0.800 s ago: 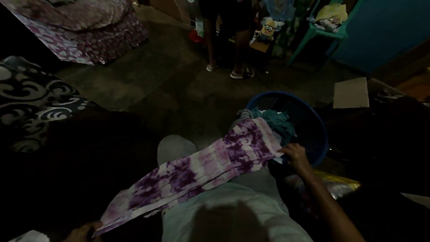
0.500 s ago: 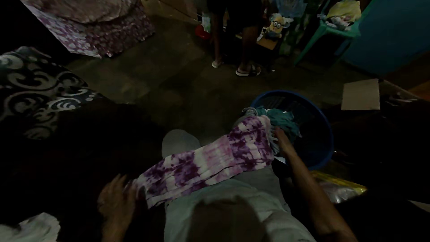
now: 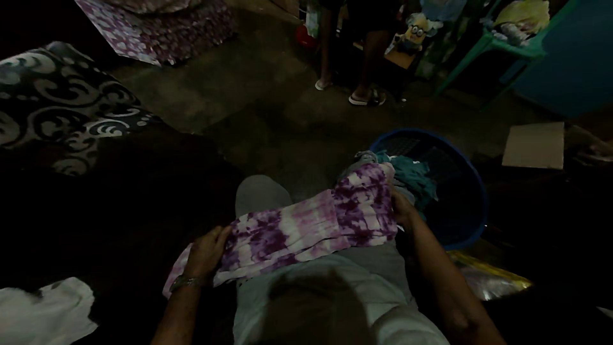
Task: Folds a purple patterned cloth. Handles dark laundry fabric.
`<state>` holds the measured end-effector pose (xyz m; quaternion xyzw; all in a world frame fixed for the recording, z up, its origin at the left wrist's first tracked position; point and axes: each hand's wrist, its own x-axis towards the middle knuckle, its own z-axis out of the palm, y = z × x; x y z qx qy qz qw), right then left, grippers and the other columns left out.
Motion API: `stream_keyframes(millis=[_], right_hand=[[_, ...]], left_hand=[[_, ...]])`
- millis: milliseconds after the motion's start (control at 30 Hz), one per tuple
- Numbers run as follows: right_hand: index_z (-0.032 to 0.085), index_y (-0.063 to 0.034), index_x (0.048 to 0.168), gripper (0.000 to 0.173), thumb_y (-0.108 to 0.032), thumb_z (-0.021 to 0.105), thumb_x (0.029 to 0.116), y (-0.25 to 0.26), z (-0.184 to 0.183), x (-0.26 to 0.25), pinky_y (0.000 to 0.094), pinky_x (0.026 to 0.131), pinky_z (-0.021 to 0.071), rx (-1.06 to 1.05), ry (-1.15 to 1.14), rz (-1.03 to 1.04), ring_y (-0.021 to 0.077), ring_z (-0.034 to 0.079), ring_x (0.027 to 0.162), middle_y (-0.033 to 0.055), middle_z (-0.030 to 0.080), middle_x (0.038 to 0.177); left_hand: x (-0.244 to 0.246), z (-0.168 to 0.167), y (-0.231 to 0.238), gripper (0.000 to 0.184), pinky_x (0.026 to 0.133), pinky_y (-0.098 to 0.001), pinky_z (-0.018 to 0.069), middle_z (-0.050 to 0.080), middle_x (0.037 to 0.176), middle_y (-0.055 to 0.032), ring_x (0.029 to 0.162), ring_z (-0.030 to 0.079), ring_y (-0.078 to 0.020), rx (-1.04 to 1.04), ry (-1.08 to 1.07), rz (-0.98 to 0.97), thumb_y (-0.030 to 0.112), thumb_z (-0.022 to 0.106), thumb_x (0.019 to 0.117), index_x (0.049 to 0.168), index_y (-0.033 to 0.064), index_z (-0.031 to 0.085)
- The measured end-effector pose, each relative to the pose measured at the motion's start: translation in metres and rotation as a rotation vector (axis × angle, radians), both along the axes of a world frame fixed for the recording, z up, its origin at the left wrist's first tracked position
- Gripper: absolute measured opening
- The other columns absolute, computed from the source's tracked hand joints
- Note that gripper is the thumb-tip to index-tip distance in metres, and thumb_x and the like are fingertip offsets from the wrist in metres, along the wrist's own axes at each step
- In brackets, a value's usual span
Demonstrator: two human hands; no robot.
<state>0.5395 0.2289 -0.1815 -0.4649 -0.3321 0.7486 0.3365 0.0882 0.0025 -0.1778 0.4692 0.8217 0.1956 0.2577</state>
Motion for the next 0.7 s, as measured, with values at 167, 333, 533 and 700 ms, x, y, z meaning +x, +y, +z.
stream_keyframes(millis=[167,333,533,700], right_hand=[[0.051,0.0039,0.133,0.036,-0.018,0.056,0.1049,0.004,0.003,0.019,0.0345,0.078,0.0618,0.229,-0.337,-0.131,0.0143,0.071,0.086,0.0112,0.070,0.101],[0.052,0.0025,0.137,0.038,-0.018,0.056,0.1051,0.012,0.070,0.048,0.0316,0.079,0.0605,0.401,-0.562,-0.108,0.0105,0.069,0.086,0.0096,0.069,0.104],[0.053,-0.0019,0.137,0.038,-0.019,0.060,0.1031,0.027,0.133,0.094,0.0249,0.076,0.0576,0.555,-0.751,-0.182,0.0028,0.065,0.082,0.0037,0.066,0.101],[0.050,-0.0063,0.142,0.044,-0.026,0.059,0.1039,0.041,0.140,0.149,0.0270,0.084,0.0549,0.529,-0.896,-0.276,0.0036,0.062,0.092,0.0062,0.063,0.115]], left_hand=[[-0.009,-0.010,-0.010,0.054,0.090,-0.0658,0.0469,0.066,0.095,-0.0308,0.095,0.065,-0.0471,-0.064,0.048,-0.081,0.040,0.047,0.1081,0.103,-0.0101,0.066],[-0.011,0.017,-0.007,0.055,0.094,-0.0686,0.0459,0.067,0.105,-0.0331,0.104,0.064,-0.0501,-0.203,0.065,-0.066,0.044,0.048,0.1073,0.113,-0.0075,0.066],[0.003,0.051,0.029,0.044,0.087,-0.0592,0.0486,0.067,0.098,-0.0239,0.094,0.064,-0.0360,-0.046,-0.100,-0.169,0.039,0.057,0.1044,0.106,-0.0038,0.068],[0.016,0.054,0.065,0.054,0.092,-0.0608,0.0492,0.071,0.097,-0.0194,0.097,0.068,-0.0360,-0.117,0.015,-0.350,0.051,0.081,0.0836,0.107,0.0028,0.073]])
